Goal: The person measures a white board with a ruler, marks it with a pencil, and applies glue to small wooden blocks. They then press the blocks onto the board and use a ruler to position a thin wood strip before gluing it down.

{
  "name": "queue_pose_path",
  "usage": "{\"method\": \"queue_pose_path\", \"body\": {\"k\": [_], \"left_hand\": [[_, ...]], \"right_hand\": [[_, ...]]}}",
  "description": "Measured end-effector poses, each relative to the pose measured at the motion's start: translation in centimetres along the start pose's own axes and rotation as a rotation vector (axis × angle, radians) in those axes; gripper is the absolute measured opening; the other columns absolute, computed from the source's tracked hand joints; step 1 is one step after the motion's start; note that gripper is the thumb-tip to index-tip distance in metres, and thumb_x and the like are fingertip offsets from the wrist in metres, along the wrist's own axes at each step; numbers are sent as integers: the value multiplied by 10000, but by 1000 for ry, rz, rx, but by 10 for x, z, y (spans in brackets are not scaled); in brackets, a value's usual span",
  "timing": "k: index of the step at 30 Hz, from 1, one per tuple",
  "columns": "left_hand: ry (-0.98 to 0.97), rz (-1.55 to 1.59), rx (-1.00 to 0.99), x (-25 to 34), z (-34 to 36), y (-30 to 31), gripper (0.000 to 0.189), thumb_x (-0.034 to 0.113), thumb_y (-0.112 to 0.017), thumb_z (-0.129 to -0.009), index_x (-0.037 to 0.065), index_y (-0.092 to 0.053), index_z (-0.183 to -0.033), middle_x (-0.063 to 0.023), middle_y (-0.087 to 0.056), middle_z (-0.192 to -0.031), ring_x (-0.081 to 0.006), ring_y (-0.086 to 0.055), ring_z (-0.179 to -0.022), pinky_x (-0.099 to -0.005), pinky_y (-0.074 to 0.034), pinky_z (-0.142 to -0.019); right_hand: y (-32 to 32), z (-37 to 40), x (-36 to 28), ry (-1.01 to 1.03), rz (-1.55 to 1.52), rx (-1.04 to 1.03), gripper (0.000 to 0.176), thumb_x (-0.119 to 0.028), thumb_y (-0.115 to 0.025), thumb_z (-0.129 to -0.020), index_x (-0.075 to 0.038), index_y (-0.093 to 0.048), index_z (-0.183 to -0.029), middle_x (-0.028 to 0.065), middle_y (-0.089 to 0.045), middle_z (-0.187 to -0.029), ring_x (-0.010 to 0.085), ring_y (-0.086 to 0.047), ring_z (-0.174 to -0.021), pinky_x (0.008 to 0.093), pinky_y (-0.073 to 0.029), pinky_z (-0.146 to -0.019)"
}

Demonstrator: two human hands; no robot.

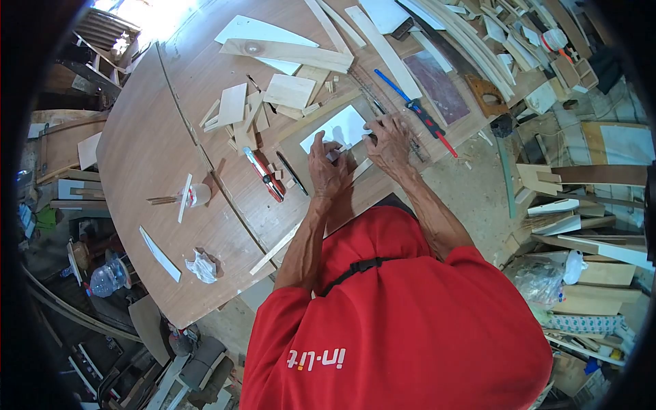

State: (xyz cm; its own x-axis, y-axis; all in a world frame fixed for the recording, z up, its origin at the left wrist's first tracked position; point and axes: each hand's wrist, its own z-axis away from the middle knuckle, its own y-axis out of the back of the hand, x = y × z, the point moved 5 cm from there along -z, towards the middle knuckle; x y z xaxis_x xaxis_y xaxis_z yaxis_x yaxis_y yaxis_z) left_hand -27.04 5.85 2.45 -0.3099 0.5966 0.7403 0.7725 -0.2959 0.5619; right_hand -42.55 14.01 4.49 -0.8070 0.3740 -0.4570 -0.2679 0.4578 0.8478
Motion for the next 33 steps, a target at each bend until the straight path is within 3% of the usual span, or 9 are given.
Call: {"method": "queue_pose_path", "body": {"k": [3, 6, 8, 13, 15, 17, 31, 33], "left_hand": [[42, 51, -36, -5, 2, -2, 773, 26, -730, -713, 8, -364, -1394, -83, -663, -972, -276, -602, -990, -407, -428, -926], [66, 53, -46, -4, 3, -4, 789, 22, -733, -706, 12, -358, -1400, -81, -667, -973, -270, -612, -976, -398, -424, -922], [72, 66, -47, -3, 2, -4, 793, 20, -732, -703, 10, -355, -1401, -82, -668, -971, -270, -615, -972, -398, -425, -914], [113, 105, -53, -4, 1, -6, 789, 15, -726, -703, 4, -354, -1399, -90, -668, -962, -279, -616, -965, -404, -428, -901], [74, 77, -43, -2, -1, -7, 782, 13, -720, -703, 0, -355, -1395, -94, -664, -958, -289, -612, -952, -406, -431, -895], [76, 72, -58, -3, -1, -8, 782, 13, -720, -702, -1, -355, -1394, -94, -663, -956, -292, -607, -956, -404, -430, -898], [-23, 12, -125, 15, -7, 3, 754, 20, -717, -674, -21, -393, -1354, -165, -613, -1055, -338, -547, -1010, -450, -434, -937], [-76, -29, -239, 19, -10, 5, 756, 29, -715, -660, -14, -406, -1348, -175, -596, -1103, -351, -523, -1016, -454, -436, -935]], "right_hand": [[-3, -1, 2, 2, -23, -17, 222, -231, -702, -783, -149, -686, -988, 67, -567, -1054, 273, -512, -1031, 476, -356, -905], [-3, 1, 3, -27, -54, -26, 219, -232, -699, -787, -149, -685, -989, 71, -564, -1053, 276, -511, -1043, 481, -355, -910], [0, 0, 0, -6, -9, 8, 226, -220, -698, -781, -144, -672, -992, 52, -570, -1055, 267, -534, -1025, 467, -417, -878], [-1, 1, 2, -12, -11, 2, 233, -216, -695, -782, -144, -669, -1002, 52, -569, -1058, 268, -535, -1024, 463, -417, -888], [-1, 1, 0, -7, -10, 7, 232, -214, -694, -782, -145, -669, -1002, 52, -570, -1058, 269, -536, -1022, 461, -418, -890], [-4, 1, 3, -53, -82, -41, 219, -207, -698, -785, -145, -676, -994, 70, -567, -1057, 278, -516, -1051, 499, -349, -963], [-3, 0, 3, -55, -86, -35, 223, -208, -702, -783, -138, -680, -994, 73, -569, -1059, 285, -515, -1067, 501, -354, -972], [-3, 0, 5, -64, -95, -38, 225, -208, -703, -782, -140, -680, -994, 72, -569, -1060, 285, -514, -1070, 503, -350, -980]]}}
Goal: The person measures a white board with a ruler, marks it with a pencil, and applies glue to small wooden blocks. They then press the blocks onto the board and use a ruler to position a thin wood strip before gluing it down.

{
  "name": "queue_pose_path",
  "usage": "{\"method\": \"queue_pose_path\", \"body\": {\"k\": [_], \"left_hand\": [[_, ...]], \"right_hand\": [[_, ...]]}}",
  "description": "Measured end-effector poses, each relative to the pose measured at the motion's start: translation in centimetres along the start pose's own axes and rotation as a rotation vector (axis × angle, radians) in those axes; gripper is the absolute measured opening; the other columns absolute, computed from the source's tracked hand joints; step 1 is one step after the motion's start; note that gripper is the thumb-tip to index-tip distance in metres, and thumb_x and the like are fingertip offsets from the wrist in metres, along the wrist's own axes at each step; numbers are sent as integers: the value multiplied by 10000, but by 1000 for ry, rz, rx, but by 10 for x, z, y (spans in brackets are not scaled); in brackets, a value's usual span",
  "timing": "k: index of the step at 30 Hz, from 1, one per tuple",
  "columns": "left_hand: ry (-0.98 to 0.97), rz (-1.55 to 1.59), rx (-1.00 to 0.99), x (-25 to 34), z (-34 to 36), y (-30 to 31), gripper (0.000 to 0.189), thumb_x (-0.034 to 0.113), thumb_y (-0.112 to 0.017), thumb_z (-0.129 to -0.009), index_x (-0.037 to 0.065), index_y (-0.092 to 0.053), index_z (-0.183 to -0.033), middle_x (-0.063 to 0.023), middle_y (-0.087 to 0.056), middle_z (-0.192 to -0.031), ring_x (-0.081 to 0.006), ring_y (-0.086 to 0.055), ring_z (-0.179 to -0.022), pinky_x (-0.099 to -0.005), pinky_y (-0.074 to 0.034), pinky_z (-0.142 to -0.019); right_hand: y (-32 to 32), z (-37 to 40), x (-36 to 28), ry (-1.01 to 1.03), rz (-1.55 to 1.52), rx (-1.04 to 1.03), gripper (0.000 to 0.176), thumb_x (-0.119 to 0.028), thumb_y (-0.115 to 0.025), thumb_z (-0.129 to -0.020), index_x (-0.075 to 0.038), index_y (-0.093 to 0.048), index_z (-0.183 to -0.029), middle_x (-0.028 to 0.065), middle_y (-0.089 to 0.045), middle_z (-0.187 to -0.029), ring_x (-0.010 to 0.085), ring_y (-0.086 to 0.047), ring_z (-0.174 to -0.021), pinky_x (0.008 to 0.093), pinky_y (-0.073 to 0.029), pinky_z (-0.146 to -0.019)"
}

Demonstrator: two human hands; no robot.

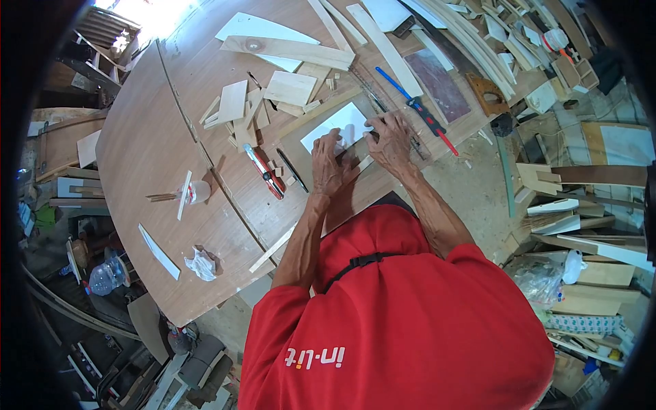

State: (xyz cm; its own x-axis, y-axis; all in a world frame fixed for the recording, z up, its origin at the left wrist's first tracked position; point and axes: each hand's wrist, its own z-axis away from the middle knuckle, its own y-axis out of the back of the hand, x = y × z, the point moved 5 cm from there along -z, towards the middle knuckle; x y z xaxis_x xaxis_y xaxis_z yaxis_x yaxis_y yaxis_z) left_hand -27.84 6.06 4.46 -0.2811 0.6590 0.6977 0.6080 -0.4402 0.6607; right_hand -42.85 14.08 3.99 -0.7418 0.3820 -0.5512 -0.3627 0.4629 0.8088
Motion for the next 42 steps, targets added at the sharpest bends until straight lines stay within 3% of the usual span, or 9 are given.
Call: {"method": "queue_pose_path", "body": {"k": [3, 10, 13, 20, 22, 23, 26, 31, 42], "left_hand": [[30, 0, -104, 3, -5, 4, 736, 40, -710, -662, 0, -424, -1339, -170, -589, -1117, -363, -514, -1013, -454, -434, -937], [18, -85, -25, 3, -6, 18, 614, 5, -641, -715, -4, -472, -1305, -171, -591, -1108, -359, -509, -1046, -450, -425, -950], [219, -188, 196, -30, -6, 43, 550, 4, -615, -746, 1, -516, -1287, -176, -616, -1089, -365, -544, -1058, -457, -414, -963], [512, -434, 324, -92, -20, 117, 302, 61, -592, -776, 42, -643, -1074, -160, -642, -1015, -364, -568, -1021, -446, -436, -933], [590, -407, 198, -92, -16, 124, 217, 84, -570, -797, 68, -692, -976, -167, -652, -986, -365, -592, -992, -461, -463, -872], [446, -348, 166, -114, -11, 119, 235, 145, -623, -782, 70, -700, -990, -174, -681, -957, -370, -649, -902, -445, -505, -783], [406, -468, -49, -108, 9, 105, 235, 157, -643, -760, 79, -702, -973, -171, -684, -930, -377, -650, -868, -434, -507, -776], [483, -596, -251, -68, 32, 104, 282, 240, -737, -721, 151, -682, -984, -49, -654, -1000, -332, -580, -1013, -455, -474, -800], [389, -676, -188, -78, 37, 95, 179, 162, -700, -726, 150, -694, -904, -62, -604, -1036, -269, -527, -1053, -467, -390, -774]], "right_hand": [[0, 0, -1, 14, 7, 1, 230, -210, -706, -778, -143, -681, -996, 69, -567, -1062, 282, -514, -1071, 503, -345, -993], [0, 0, 2, 6, -12, 2, 225, -211, -706, -778, -147, -684, -991, 68, -567, -1061, 271, -513, -1068, 498, -345, -995], [-1, -1, 0, 10, -13, -9, 233, -216, -708, -778, -148, -686, -1000, 68, -568, -1066, 269, -511, -1073, 494, -345, -998], [3, -3, 2, 11, 1, -54, 240, -200, -702, -796, -150, -681, -1030, 61, -569, -1074, 267, -510, -1070, 479, -374, -972], [2, -2, 3, 21, -8, -61, 237, -188, -698, -800, -150, -680, -1033, 59, -567, -1079, 267, -511, -1070, 475, -380, -966], [2, -2, 4, 27, -7, -62, 235, -176, -694, -802, -150, -679, -1035, 58, -566, -1084, 267, -513, -1069, 474, -381, -968], [2, -2, 4, 34, -6, -63, 233, -160, -686, -803, -152, -678, -1037, 57, -563, -1091, 267, -514, -1071, 474, -380, -974], [1, -2, 5, 8, -17, -80, 238, -149, -681, -801, -154, -676, -1039, 56, -558, -1102, 267, -507, -1084, 479, -372, -990], [2, -2, 4, 24, -21, -63, 245, -154, -678, -797, -155, -676, -1042, 62, -557, -1093, 271, -503, -1089, 474, -346, -1028]]}}
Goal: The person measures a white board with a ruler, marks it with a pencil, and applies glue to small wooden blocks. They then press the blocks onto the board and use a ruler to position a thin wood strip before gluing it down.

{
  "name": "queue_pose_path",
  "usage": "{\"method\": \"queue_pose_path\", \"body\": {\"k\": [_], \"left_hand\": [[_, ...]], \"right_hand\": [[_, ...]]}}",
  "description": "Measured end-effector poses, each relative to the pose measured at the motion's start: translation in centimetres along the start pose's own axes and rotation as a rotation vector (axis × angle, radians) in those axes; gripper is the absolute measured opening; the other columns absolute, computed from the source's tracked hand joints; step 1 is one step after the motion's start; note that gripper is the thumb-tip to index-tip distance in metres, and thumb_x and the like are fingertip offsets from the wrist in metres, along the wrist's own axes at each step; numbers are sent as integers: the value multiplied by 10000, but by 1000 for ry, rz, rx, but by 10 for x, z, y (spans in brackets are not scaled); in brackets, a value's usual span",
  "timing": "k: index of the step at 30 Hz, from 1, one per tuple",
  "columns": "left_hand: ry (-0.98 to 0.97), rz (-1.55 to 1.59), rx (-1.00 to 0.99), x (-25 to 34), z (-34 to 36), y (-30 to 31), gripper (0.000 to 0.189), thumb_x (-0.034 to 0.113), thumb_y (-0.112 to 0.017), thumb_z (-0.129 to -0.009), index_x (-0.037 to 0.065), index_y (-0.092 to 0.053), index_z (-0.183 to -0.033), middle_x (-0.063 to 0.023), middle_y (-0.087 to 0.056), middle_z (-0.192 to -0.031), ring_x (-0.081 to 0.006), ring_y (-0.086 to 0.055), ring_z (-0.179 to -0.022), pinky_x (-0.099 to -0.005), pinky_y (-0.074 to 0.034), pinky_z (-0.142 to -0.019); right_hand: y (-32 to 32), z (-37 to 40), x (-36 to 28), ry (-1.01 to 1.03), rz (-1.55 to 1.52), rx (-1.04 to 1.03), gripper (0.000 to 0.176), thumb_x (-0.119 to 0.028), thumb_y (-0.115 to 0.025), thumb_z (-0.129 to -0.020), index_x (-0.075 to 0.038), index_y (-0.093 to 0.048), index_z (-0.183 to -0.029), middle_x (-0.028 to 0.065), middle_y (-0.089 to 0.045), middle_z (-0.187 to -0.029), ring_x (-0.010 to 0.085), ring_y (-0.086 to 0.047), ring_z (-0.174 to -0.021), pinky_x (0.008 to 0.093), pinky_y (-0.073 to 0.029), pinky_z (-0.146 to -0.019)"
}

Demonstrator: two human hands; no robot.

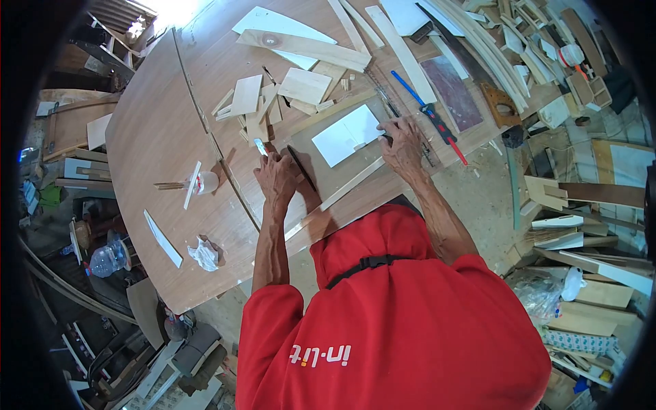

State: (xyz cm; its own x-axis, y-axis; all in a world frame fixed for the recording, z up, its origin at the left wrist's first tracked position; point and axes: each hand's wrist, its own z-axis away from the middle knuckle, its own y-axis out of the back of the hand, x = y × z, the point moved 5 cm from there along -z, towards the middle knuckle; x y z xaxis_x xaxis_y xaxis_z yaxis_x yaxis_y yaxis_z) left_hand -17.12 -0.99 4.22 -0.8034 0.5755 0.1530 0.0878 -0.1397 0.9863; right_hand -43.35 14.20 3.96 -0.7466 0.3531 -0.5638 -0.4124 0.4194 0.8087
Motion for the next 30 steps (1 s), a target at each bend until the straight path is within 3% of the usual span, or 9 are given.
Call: {"method": "queue_pose_path", "body": {"k": [5, 8, 10, 17, 20, 22, 26, 30], "left_hand": [[-36, -7, -16, -3, -3, 0, 188, 108, -657, -732, 148, -695, -913, -57, -599, -1041, -263, -529, -1053, -466, -371, -810], [-33, -1, -59, -4, -4, -1, 302, 93, -643, -728, 138, -674, -1025, -56, -597, -1029, -262, -531, -1055, -472, -358, -840], [-111, -26, 31, -3, -5, -1, 419, 88, -639, -729, 123, -622, -1147, -68, -586, -1034, -268, -532, -1062, -480, -355, -839], [-163, -55, 96, 5, -5, 5, 501, 92, -655, -735, 117, -570, -1228, -103, -561, -1074, -268, -520, -1093, -490, -351, -876], [-198, 208, 207, 9, -8, 13, 404, 72, -652, -768, 76, -612, -1170, -125, -582, -1063, -283, -555, -1054, -469, -399, -890], [-129, 592, 246, 14, -17, 12, 282, 33, -635, -803, 28, -657, -1084, -149, -607, -1052, -290, -604, -971, -410, -468, -859], [-158, 876, 221, 47, -35, 2, 259, -34, -642, -793, 9, -681, -1046, -159, -655, -1002, -266, -660, -874, -330, -527, -776], [-165, 874, 303, 85, -47, 0, 357, -52, -630, -792, 5, -614, -1144, -143, -671, -959, -267, -668, -866, -344, -535, -789]], "right_hand": [[-1, 0, 0, -9, 0, 4, 240, -161, -675, -802, -165, -678, -1042, 66, -559, -1089, 271, -510, -1081, 475, -342, -1034], [-1, 1, 1, -15, -10, 2, 242, -165, -675, -803, -168, -678, -1044, 64, -559, -1091, 269, -512, -1080, 475, -342, -1034], [-1, 0, 2, -17, -20, -1, 244, -167, -676, -803, -169, -678, -1047, 62, -559, -1092, 268, -512, -1080, 474, -342, -1034], [0, 0, 0, -46, -26, -24, 228, -164, -673, -805, -164, -681, -1033, 52, -566, -1093, 269, -512, -1078, 467, -360, -1008], [1, 0, 1, -46, -22, -19, 227, -164, -676, -804, -164, -682, -1031, 53, -566, -1092, 271, -513, -1076, 464, -370, -996], [1, 0, 0, -18, -5, 1, 228, -163, -677, -803, -164, -682, -1031, 53, -566, -1092, 272, -513, -1075, 462, -376, -988], [1, 0, 1, -3, 0, 21, 227, -157, -678, -800, -163, -681, -1027, 55, -566, -1083, 273, -513, -1073, 461, -387, -972], [0, 0, 1, -24, -39, 0, 226, -149, -677, -794, -162, -678, -1019, 56, -564, -1073, 275, -519, -1060, 463, -390, -967]]}}
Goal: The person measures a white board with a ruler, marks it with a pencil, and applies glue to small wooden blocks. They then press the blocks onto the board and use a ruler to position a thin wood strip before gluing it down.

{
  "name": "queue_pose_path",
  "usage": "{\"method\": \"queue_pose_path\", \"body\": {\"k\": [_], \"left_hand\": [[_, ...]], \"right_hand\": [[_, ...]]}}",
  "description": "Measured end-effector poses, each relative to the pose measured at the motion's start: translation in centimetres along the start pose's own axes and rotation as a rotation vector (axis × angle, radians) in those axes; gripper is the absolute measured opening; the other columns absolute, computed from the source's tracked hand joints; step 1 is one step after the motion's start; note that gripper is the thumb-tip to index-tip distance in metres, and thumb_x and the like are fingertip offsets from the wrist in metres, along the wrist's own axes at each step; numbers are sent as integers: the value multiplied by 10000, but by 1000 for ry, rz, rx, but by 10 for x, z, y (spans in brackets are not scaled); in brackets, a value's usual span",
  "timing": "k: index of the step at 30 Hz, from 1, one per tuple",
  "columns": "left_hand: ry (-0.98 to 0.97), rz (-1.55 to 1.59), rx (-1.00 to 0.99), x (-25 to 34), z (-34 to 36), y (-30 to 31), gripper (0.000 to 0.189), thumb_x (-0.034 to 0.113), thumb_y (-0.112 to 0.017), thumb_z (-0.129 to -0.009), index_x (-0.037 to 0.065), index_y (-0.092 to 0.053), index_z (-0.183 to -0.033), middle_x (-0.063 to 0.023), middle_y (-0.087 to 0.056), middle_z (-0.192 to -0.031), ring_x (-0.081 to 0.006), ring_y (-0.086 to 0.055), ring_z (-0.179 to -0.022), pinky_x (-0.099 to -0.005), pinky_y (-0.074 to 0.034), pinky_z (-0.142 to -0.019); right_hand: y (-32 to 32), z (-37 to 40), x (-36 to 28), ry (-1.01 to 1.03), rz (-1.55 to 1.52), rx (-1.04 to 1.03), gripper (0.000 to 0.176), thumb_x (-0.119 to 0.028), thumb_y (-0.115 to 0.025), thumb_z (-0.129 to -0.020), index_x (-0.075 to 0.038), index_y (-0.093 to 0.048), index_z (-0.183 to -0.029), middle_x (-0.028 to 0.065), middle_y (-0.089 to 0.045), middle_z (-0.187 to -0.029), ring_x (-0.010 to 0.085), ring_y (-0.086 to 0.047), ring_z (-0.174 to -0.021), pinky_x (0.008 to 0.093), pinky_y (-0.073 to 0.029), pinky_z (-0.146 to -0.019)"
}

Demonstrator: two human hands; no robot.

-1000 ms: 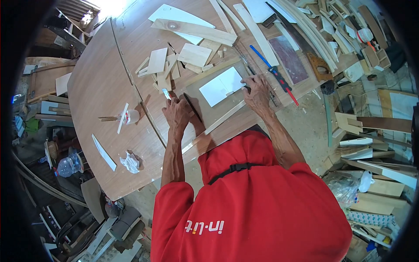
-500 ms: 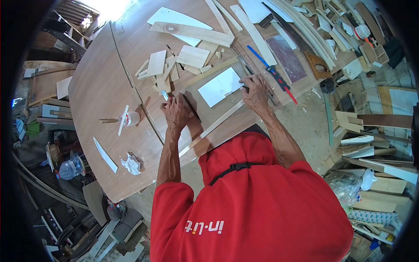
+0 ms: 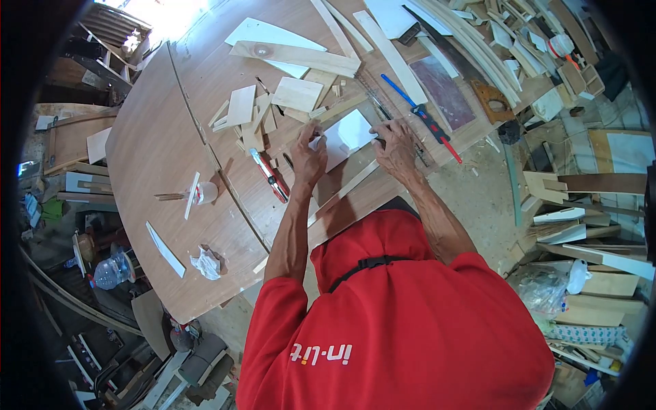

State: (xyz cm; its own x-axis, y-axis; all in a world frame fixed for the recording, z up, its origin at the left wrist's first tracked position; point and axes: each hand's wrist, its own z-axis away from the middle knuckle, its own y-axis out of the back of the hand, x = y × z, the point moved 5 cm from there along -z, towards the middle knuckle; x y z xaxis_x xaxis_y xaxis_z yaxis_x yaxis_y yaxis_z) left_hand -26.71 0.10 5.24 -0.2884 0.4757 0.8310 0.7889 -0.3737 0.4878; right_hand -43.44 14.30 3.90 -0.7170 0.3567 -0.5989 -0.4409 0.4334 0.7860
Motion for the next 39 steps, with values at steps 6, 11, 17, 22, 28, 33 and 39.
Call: {"method": "queue_pose_path", "body": {"k": [6, 11, 17, 22, 28, 33, 39], "left_hand": [[-53, 31, -37, -1, -8, -23, 630, -90, -586, -779, 20, -387, -1367, -161, -669, -1000, -287, -679, -864, -365, -549, -783], [-13, 43, -97, -3, -9, -23, 632, -81, -588, -771, 1, -384, -1363, -182, -668, -1016, -298, -679, -890, -375, -547, -799], [-16, -2, -65, -11, -7, -26, 631, -56, -614, -760, -6, -404, -1353, -188, -668, -1031, -331, -662, -934, -401, -526, -843], [-7, -59, -39, -12, -5, -28, 611, -37, -631, -757, -20, -421, -1331, -179, -670, -1026, -347, -626, -986, -422, -510, -861], [25, -69, -43, -16, -6, -29, 610, -3, -660, -744, -25, -442, -1313, -174, -669, -1027, -344, -617, -985, -417, -503, -872], [-23, -93, -23, -20, -6, -30, 603, 25, -673, -750, -8, -451, -1310, -187, -674, -1022, -345, -643, -967, -413, -512, -873], [-53, -140, -5, -24, -5, -30, 621, 45, -684, -767, 23, -436, -1336, -199, -683, -1025, -344, -675, -938, -416, -529, -859]], "right_hand": [[2, 1, -1, -5, -14, 22, 230, -140, -678, -783, -160, -675, -1012, 51, -564, -1070, 280, -523, -1051, 464, -405, -950], [2, 1, -1, 3, -28, 16, 224, -140, -674, -787, -159, -674, -1011, 54, -564, -1079, 285, -515, -1064, 466, -403, -956], [1, 0, 0, 20, -25, 15, 223, -139, -672, -791, -158, -675, -1013, 57, -565, -1094, 285, -511, -1075, 474, -400, -958], [1, 0, 1, 11, -30, 8, 220, -145, -670, -794, -160, -676, -1014, 53, -565, -1097, 282, -517, -1065, 473, -402, -946], [0, 1, 2, -24, -57, -2, 216, -148, -669, -800, -165, -677, -1015, 49, -563, -1090, 280, -523, -1049, 466, -405, -924], [0, 1, 2, -24, -52, 2, 211, -146, -668, -800, -165, -679, -1010, 48, -562, -1079, 279, -525, -1042, 464, -402, -922], [2, 1, 0, -9, -46, 20, 207, -135, -665, -797, -162, -679, -1002, 50, -560, -1076, 281, -526, -1037, 465, -402, -923]]}}
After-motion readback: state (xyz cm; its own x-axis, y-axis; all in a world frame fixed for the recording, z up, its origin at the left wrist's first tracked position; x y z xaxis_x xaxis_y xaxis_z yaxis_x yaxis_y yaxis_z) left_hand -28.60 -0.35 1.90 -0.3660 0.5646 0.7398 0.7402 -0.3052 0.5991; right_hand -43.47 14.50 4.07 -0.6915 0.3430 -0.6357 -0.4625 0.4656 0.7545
